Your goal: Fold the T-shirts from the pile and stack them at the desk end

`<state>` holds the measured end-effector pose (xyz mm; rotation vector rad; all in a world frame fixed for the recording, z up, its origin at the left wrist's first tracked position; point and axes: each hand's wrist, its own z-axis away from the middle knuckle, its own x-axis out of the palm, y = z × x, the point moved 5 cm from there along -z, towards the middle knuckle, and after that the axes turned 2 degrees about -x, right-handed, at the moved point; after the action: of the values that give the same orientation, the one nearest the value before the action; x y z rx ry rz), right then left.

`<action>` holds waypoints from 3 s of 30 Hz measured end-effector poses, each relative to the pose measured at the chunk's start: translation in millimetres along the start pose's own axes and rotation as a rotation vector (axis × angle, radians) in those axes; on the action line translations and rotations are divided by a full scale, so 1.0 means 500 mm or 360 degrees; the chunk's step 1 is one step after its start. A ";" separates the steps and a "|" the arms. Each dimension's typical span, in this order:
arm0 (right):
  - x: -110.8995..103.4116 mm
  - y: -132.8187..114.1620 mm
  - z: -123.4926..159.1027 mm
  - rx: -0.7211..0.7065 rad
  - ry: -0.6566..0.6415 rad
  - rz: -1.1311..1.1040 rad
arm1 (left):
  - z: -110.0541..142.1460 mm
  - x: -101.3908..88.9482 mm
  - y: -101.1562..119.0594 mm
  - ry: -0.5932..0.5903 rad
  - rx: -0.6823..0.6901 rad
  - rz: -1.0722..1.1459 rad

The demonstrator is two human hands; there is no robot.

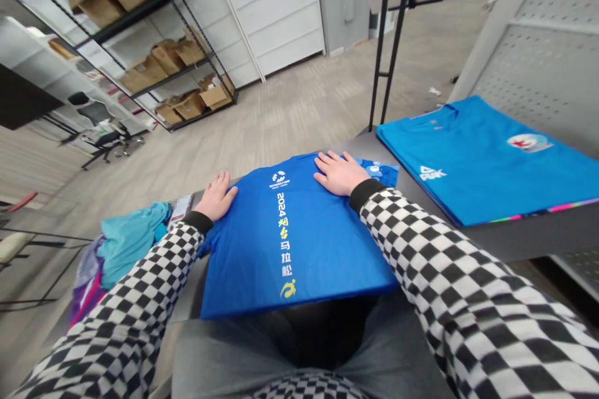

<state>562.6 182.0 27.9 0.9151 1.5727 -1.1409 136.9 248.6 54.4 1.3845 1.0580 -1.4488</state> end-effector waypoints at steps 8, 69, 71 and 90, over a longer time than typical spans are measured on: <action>0.004 0.004 -0.003 0.0006 0.0013 -0.0017 | 0.113 0.053 0.021 -0.0151 0.0014 0.0065; 0.040 -0.227 0.126 -0.0105 -0.0257 0.0188 | 0.203 0.063 0.290 0.0083 0.0361 0.0481; 0.045 -0.227 0.123 -0.0106 -0.0266 0.0174 | 0.205 0.055 0.295 0.0011 0.0352 0.0462; -0.197 0.207 0.231 0.0804 0.0007 0.0409 | 0.346 0.120 -0.166 0.0354 -0.0008 0.0536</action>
<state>715.2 97.2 84.9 1.4045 1.1401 -1.3709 6.6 104.8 1.4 1.6581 0.9076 -1.0655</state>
